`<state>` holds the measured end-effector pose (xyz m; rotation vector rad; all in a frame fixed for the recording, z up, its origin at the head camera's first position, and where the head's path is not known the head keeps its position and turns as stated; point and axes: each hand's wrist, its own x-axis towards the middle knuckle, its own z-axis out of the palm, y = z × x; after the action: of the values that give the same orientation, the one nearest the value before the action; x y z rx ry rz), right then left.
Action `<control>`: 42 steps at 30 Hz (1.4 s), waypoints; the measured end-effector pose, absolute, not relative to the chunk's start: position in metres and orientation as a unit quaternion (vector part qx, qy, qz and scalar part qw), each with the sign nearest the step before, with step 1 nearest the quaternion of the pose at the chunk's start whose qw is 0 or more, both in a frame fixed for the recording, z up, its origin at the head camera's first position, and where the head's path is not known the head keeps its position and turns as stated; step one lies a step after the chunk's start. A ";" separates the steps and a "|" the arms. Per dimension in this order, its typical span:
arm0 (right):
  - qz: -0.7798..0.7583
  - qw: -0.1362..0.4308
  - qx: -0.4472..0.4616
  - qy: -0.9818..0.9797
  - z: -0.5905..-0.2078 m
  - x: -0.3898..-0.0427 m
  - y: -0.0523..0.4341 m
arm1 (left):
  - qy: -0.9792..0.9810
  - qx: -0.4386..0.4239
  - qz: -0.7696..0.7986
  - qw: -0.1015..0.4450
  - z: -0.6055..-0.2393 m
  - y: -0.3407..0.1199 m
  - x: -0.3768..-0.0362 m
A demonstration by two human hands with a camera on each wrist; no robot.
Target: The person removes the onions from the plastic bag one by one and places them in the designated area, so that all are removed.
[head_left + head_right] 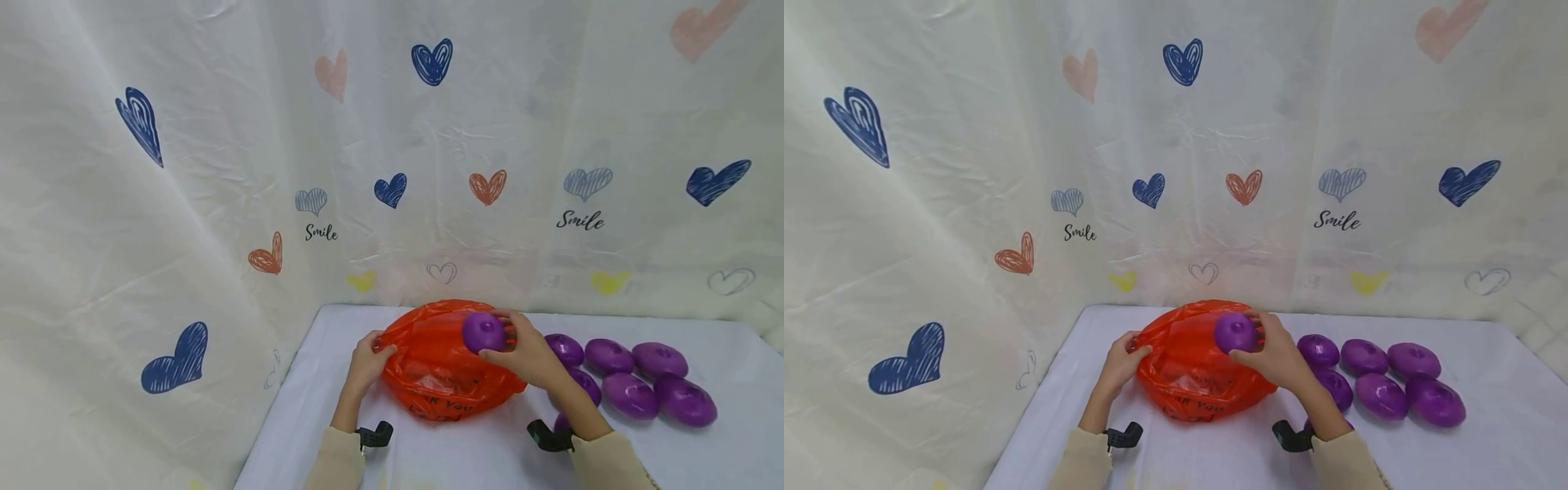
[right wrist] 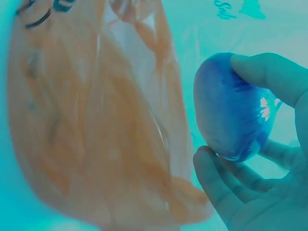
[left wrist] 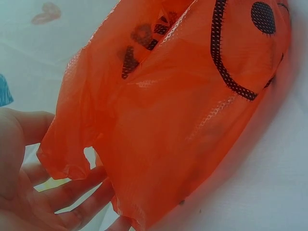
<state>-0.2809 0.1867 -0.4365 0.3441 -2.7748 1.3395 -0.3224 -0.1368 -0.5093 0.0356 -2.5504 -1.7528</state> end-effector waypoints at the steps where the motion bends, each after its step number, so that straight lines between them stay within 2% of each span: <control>1: 0.429 0.024 0.109 -0.897 -0.436 -0.277 0.191 | -0.824 0.013 -0.567 0.023 -0.510 -0.137 -0.322; 9: 0.417 0.066 0.104 -0.901 -0.433 -0.245 0.229 | -0.825 0.017 -0.564 0.022 -0.513 -0.137 -0.323; 24: 0.401 0.092 0.044 -0.910 -0.456 -0.201 0.302 | -0.825 0.010 -0.565 0.022 -0.511 -0.137 -0.322; 42: 0.398 0.013 -0.040 -0.916 -0.480 -0.173 0.353 | -0.825 0.013 -0.564 0.019 -0.511 -0.138 -0.321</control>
<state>-0.1735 0.3529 -0.4799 -0.1245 -2.8552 1.2413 -0.3213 -0.1377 -0.5115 0.0406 -2.5613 -1.7505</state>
